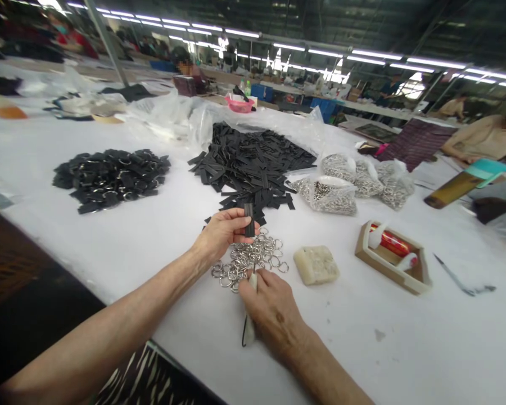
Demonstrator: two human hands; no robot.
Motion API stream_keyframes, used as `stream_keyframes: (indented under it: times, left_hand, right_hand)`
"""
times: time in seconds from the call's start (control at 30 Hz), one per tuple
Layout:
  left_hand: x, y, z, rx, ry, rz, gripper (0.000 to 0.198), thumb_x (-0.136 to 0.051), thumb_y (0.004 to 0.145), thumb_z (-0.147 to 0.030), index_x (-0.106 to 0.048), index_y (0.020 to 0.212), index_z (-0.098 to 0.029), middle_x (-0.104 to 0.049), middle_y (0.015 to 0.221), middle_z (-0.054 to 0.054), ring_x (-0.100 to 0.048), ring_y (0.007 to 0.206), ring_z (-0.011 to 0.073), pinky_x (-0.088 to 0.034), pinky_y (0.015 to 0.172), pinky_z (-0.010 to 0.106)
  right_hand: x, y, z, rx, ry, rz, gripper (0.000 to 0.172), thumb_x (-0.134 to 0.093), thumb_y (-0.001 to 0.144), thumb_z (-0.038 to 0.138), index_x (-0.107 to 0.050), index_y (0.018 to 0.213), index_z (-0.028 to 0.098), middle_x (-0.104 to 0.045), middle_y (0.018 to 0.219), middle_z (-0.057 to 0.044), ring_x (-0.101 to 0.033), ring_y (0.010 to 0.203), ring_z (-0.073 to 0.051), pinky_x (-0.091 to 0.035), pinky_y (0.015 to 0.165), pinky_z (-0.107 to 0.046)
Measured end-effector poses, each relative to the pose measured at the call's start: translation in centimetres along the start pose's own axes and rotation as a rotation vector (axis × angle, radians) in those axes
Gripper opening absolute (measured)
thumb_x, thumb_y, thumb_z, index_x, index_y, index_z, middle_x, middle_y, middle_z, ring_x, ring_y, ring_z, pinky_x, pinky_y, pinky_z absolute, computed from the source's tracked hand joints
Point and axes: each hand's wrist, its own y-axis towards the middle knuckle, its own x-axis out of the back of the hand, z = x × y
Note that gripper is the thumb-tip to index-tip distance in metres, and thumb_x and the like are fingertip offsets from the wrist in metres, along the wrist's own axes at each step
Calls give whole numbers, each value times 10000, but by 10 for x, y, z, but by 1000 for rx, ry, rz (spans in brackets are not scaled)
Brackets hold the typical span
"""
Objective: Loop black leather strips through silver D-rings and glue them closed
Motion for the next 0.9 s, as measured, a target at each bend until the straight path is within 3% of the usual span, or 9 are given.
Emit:
stream_keyframes:
  times: [0.17,0.33,0.4,0.53,0.6,0.77,0.9]
  left_hand:
    - [-2,-2,1,24,12,19,54,-531,769,-67,-566,758,-106,-656,661,65,-639,591,151,-526,456,221]
    - [-1,0,0,28,24,24,49,-532,766,-75,-567,757,-109,-655,678,64,-638,599,143,-527,466,211]
    - [-1,-1,-1,37,37,51,40,-544,753,-83,-577,754,-106,-653,676,67,-635,592,144,-527,466,212]
    - [-5,-9,0,81,99,200,65,-587,707,-104,-615,764,-92,-651,675,78,-630,597,157,-530,474,226]
    - [-8,-13,2,112,163,300,94,-589,708,-137,-631,784,-101,-650,680,68,-623,603,148,-531,495,226]
    - [-20,-23,8,164,357,373,128,-534,731,-173,-631,807,-139,-628,672,23,-607,621,135,-514,514,221]
    - [-26,-29,14,-52,661,330,188,-451,778,-170,-639,785,-164,-598,655,-2,-581,619,127,-472,514,208]
  right_hand:
    - [-9,2,-1,19,-46,-41,256,-369,810,13,-561,718,155,-578,634,-61,-476,618,-184,-373,534,-273]
    - [0,1,-5,-18,12,-64,246,-333,841,58,-548,760,148,-540,599,-41,-458,578,-167,-349,506,-268]
    - [9,-2,-9,-145,101,-104,211,-350,858,86,-533,778,155,-528,601,-23,-461,560,-147,-353,499,-250]
    - [27,-3,-22,-597,448,-289,23,-517,834,178,-518,845,199,-583,709,1,-547,621,-130,-423,562,-235]
    - [36,1,-27,-743,616,-385,72,-569,810,218,-505,840,208,-600,759,-1,-587,660,-138,-457,589,-247]
    - [49,11,-33,-857,915,-521,157,-616,773,245,-467,801,204,-612,758,7,-624,633,-135,-488,566,-240]
    - [50,14,-31,-880,994,-505,164,-617,771,245,-459,776,199,-590,700,27,-631,635,-140,-512,589,-252]
